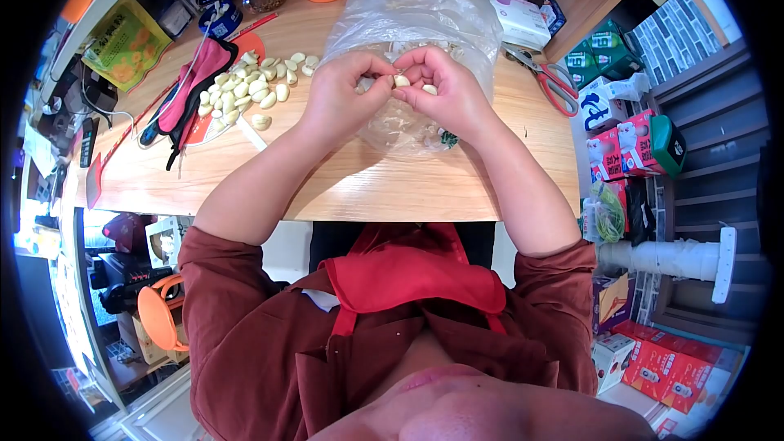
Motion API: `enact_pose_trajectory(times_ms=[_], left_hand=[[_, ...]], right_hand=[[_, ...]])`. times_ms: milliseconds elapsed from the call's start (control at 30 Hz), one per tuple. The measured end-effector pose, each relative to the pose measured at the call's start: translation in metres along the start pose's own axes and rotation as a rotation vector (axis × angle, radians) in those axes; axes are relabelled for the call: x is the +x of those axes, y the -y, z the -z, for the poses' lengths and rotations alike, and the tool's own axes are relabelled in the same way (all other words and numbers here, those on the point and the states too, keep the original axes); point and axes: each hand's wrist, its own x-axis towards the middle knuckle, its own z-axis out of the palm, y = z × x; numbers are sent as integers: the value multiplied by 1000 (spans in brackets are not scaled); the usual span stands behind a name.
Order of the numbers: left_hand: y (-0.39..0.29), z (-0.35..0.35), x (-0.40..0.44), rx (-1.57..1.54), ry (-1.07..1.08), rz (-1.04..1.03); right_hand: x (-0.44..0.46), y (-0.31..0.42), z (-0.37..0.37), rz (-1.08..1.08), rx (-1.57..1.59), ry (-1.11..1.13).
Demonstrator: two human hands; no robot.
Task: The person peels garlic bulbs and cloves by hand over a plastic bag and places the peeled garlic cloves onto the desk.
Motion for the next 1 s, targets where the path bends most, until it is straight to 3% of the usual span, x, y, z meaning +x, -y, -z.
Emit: enact_pose_trajectory(times_ms=[400,500,600,700,1000], left_hand=[[4,-2,1,54,-40,-28],[7,-2,2,30,-41,-4],[5,-2,2,36,-51,25],[6,-1,3,47,-51,56],[9,-5,2,-83,-80,-26]], right_hand=[[-1,1,-1,58,-35,-19],[2,-5,-2,49,-53,-133],[1,1,1,-16,116,-158],[-2,10,1,112,364,-182],[-4,17,5,-88,424,31]])
